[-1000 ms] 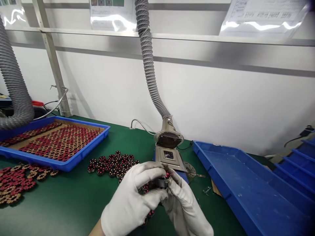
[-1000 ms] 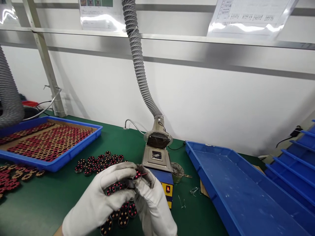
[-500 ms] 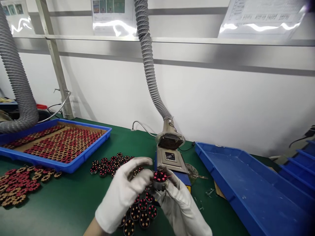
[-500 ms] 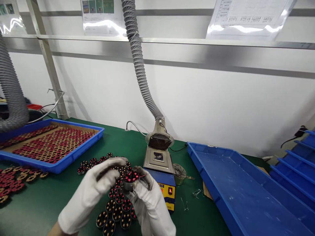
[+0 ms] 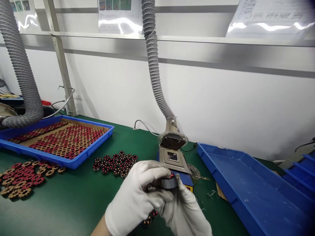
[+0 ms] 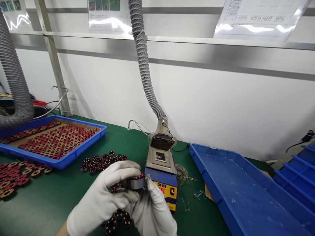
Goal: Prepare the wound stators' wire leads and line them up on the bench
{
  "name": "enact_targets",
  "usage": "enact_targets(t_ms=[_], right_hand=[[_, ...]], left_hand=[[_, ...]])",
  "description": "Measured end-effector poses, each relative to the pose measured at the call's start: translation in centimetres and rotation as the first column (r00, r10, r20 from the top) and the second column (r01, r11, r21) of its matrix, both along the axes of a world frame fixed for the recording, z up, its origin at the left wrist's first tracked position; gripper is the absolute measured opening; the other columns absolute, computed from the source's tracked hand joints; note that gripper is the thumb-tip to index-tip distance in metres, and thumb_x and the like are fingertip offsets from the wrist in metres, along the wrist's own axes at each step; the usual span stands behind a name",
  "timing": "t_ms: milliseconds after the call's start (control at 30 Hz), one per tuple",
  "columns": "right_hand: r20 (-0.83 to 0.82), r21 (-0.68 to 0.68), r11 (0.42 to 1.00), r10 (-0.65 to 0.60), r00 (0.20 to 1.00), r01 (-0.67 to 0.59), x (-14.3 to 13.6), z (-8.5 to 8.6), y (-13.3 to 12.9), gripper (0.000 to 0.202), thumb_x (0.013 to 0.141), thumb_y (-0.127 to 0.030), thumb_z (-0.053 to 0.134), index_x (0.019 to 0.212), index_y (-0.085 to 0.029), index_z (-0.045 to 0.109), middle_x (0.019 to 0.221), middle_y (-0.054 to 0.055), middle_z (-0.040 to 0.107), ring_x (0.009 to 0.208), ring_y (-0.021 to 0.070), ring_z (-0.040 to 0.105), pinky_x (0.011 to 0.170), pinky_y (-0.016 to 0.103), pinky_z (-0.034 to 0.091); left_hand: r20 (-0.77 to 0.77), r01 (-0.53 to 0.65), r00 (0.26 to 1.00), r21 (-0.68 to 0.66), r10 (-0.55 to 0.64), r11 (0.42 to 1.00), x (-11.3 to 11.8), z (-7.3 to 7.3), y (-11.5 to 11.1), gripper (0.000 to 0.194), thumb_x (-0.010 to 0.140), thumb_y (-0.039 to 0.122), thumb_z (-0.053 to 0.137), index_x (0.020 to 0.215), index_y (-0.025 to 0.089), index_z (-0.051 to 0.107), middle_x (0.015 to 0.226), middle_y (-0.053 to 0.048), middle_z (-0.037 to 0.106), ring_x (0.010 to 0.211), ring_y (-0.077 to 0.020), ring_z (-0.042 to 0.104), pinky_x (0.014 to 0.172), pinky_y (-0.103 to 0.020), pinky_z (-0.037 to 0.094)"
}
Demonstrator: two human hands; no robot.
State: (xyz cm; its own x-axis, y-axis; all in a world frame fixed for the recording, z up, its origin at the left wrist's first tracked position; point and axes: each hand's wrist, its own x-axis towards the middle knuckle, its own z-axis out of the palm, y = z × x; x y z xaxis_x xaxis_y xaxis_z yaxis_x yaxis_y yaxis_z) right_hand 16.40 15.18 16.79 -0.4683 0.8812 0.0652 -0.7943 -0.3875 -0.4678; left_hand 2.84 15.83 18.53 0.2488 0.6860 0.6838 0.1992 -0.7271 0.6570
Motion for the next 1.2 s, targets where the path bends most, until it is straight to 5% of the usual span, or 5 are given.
enact_targets(t_ms=[233,500,700,867,1200], right_hand=[[0.024,-0.003,1.0,0.018,1.0,-0.018,0.0,-0.5,0.0,0.022,0.067,-0.034,0.072,0.085,-0.023,0.068,0.081,0.0,0.071,0.073,0.0128,0.064,0.075,0.031,0.05],[0.189,-0.003,0.993,-0.117,0.975,0.119,-0.2,-0.6,-0.2,0.027,0.067,-0.031,0.073,0.092,-0.021,0.067,0.094,0.005,0.071,0.079,0.0179,0.066,0.074,0.034,0.052],[0.214,0.035,0.979,-0.205,0.955,0.202,-0.7,-0.7,-0.3,0.025,0.066,-0.028,0.074,0.089,-0.023,0.067,0.093,0.003,0.071,0.082,0.0163,0.065,0.079,0.033,0.051],[0.203,0.033,0.989,-0.151,0.968,0.147,-0.2,-0.8,-0.2,0.029,0.065,-0.031,0.074,0.093,-0.022,0.068,0.091,0.005,0.071,0.075,0.0158,0.066,0.074,0.031,0.052],[0.064,0.02,0.999,-0.032,0.997,0.031,0.1,-0.8,-0.3,0.018,0.068,-0.03,0.072,0.085,-0.025,0.07,0.09,0.004,0.072,0.077,0.017,0.067,0.07,0.03,0.053]], left_hand=[[0.195,0.19,0.967,-0.125,-0.164,0.974,-0.4,-0.6,0.9,0.022,0.071,0.013,0.065,0.092,0.021,0.067,0.104,-0.007,0.063,0.099,-0.0207,0.058,0.089,-0.028,0.048],[0.509,0.072,0.85,-0.365,0.134,0.928,0.1,-0.4,0.4,0.014,0.079,0.02,0.051,0.078,0.015,0.064,0.084,-0.006,0.067,0.081,-0.0179,0.062,0.073,-0.024,0.051],[0.402,0.267,0.912,-0.434,-0.08,0.861,0.1,-0.3,0.5,0.019,0.062,0.009,0.058,0.078,0.013,0.069,0.088,-0.008,0.068,0.079,-0.0201,0.063,0.069,-0.024,0.052],[0.6,0.149,0.793,-0.354,0.102,0.923,-0.3,-0.9,0.8,0.015,0.067,0.01,0.054,0.069,0.015,0.067,0.078,-0.004,0.068,0.075,-0.0158,0.062,0.068,-0.02,0.05],[0.524,0.279,0.851,-0.459,0.004,0.844,0.4,0.3,-0.1,0.018,0.061,0.004,0.051,0.067,0.014,0.065,0.076,-0.004,0.064,0.071,-0.014,0.059,0.063,-0.019,0.047]])
